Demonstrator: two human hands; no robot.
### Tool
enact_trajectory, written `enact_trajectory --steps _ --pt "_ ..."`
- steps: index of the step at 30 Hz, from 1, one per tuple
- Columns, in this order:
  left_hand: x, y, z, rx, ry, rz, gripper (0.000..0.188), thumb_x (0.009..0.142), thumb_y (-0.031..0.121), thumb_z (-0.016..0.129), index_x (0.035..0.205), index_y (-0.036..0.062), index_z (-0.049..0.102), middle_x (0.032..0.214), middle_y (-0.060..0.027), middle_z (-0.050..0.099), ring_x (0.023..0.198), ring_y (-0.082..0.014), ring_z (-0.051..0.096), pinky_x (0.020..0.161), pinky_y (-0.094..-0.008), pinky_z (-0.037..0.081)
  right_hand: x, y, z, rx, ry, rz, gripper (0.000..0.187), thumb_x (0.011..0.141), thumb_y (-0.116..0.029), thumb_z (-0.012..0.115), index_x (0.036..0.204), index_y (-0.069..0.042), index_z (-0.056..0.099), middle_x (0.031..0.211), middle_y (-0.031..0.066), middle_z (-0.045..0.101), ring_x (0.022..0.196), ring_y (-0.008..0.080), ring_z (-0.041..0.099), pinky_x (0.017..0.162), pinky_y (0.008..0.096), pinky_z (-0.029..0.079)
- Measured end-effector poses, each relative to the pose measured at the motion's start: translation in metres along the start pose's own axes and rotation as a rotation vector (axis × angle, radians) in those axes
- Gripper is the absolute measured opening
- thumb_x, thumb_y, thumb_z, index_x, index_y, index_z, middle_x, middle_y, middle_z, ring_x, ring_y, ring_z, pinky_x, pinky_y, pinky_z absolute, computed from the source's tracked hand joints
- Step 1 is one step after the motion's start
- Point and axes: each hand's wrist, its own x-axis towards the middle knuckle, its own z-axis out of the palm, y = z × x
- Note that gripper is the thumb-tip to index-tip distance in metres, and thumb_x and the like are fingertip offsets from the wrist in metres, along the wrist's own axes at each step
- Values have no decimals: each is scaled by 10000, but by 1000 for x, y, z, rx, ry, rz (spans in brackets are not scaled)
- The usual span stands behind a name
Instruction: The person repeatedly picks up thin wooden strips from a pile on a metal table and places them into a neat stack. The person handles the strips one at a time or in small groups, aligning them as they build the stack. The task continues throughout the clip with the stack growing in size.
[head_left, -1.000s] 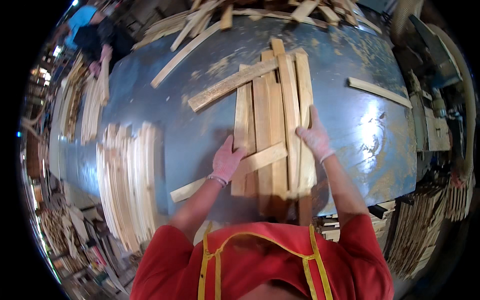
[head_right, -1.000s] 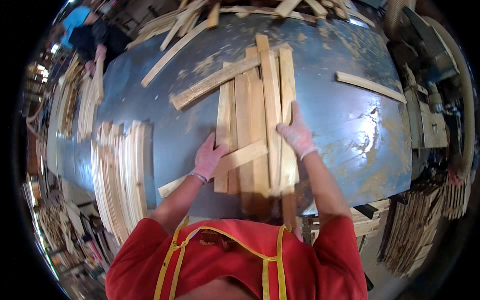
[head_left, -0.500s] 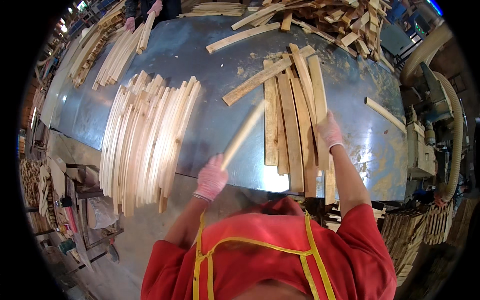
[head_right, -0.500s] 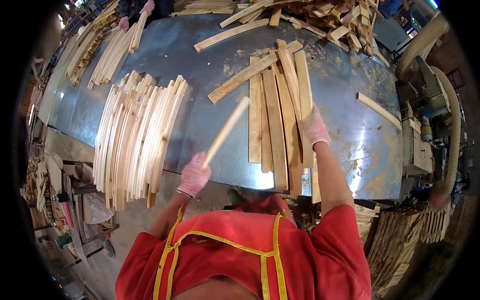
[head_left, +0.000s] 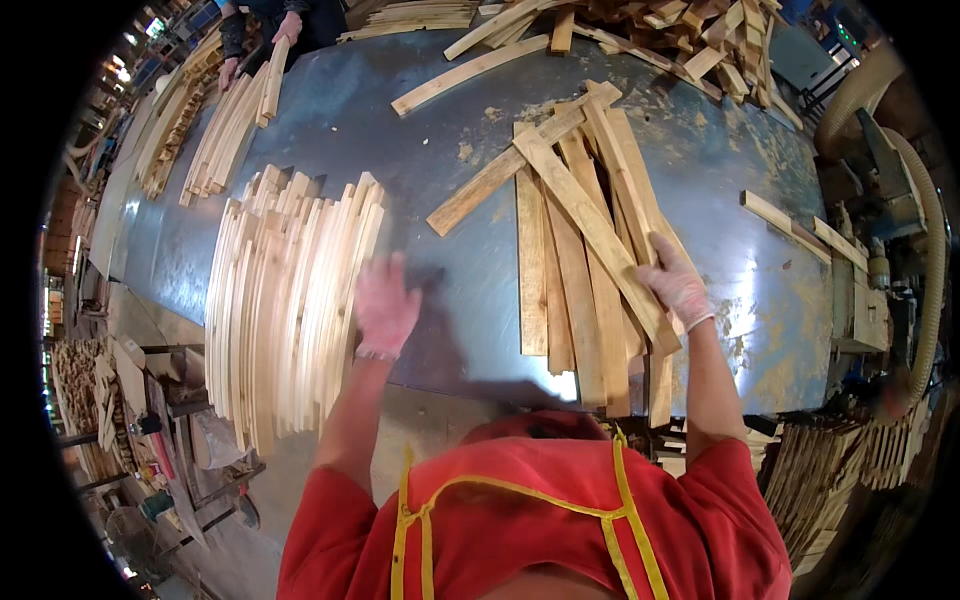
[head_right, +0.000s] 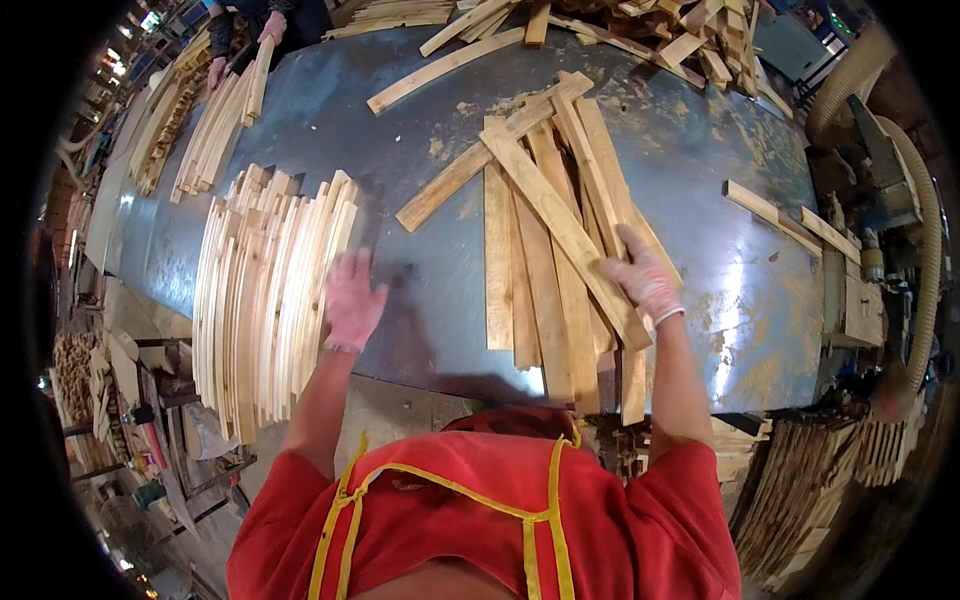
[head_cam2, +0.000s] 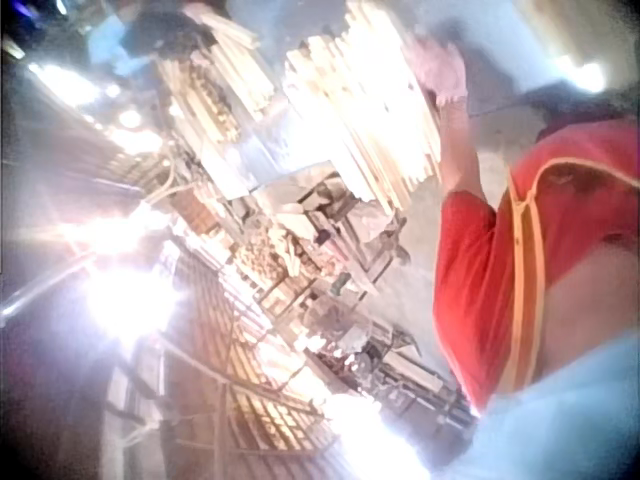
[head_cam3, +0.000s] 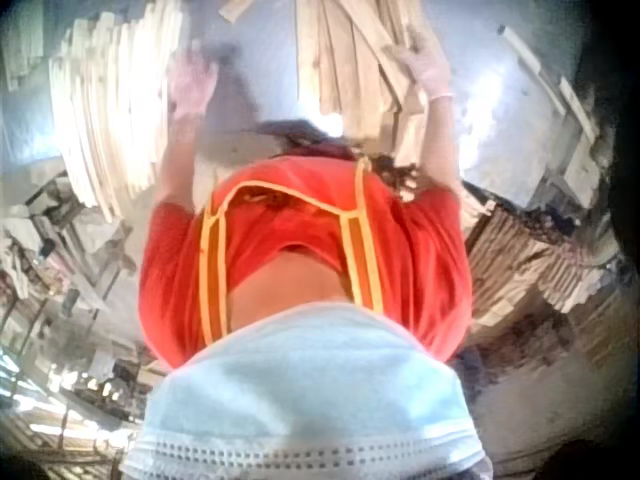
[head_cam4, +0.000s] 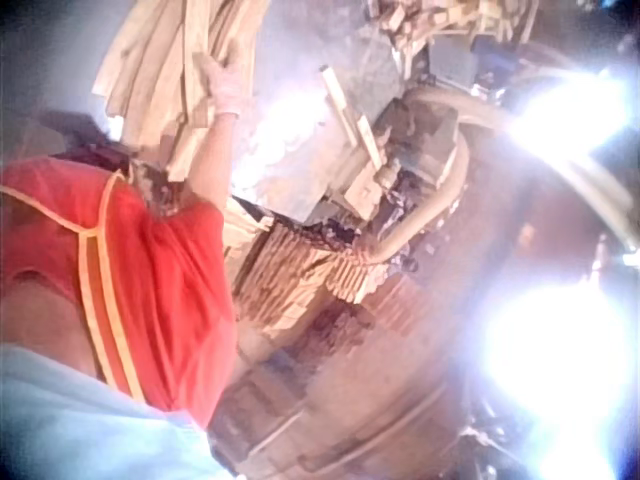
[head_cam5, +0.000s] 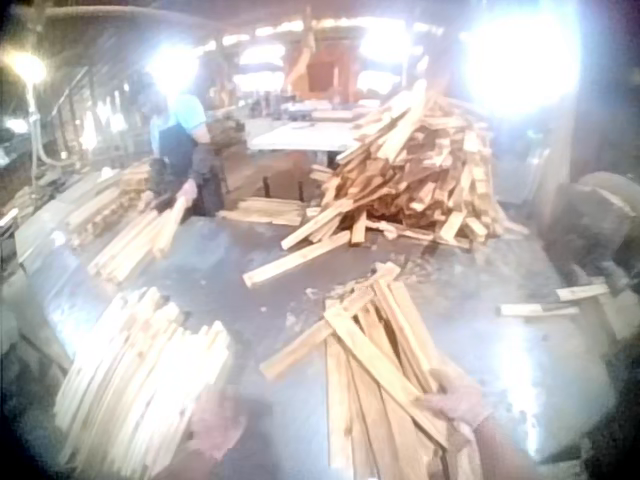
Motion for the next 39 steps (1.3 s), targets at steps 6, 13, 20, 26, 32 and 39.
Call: enact_trajectory --steps 6,13,20,26,32,39 --pt "138 79 38 -166 -47 -39 729 874 407 763 1501 127 517 1486 -134 558 1402 -353 522 1124 -503 456 49 9 -40 -116 143 149 948 898 -416 838 1615 29 408 1588 275 516 1407 344 572 1182 387 440" --pt "125 160 57 -658 -540 -95 715 944 450 652 1533 75 497 1422 -300 593 1280 -476 618 1096 -518 500 19 -2 35 -507 247 -1 905 852 -264 803 1603 33 394 1550 269 512 1427 427 512 1225 444 418" --pt "53 149 71 -842 -515 -191 612 942 336 642 1473 41 570 1390 -297 617 1294 -476 595 1107 -495 475 -36 -65 102 -951 33 -124 1131 776 -605 835 1661 -92 354 1689 246 332 1560 480 315 1270 590 266" --pt "25 114 59 -1434 -679 -366 484 972 209 639 1426 40 621 1138 -169 737 1074 -332 697 973 -413 545 -34 -94 123 -1103 -14 3 1289 712 -631 890 1703 -100 259 1736 250 246 1613 444 222 1316 531 219" --pt "-15 20 -13 -1983 -873 -413 400 984 179 700 1363 58 662 1054 -41 704 900 -148 657 812 -323 570 4 -12 76 -355 222 130 1248 689 -199 964 1685 -18 233 1563 278 514 1443 375 527 1207 409 440" --pt "-47 -69 -45 -1131 -511 -298 510 978 278 600 1436 54 605 1037 -211 736 907 -330 727 877 -443 579 -48 -67 166 -965 383 23 954 814 -227 848 1622 -82 361 1576 223 519 1339 403 601 1103 461 514"
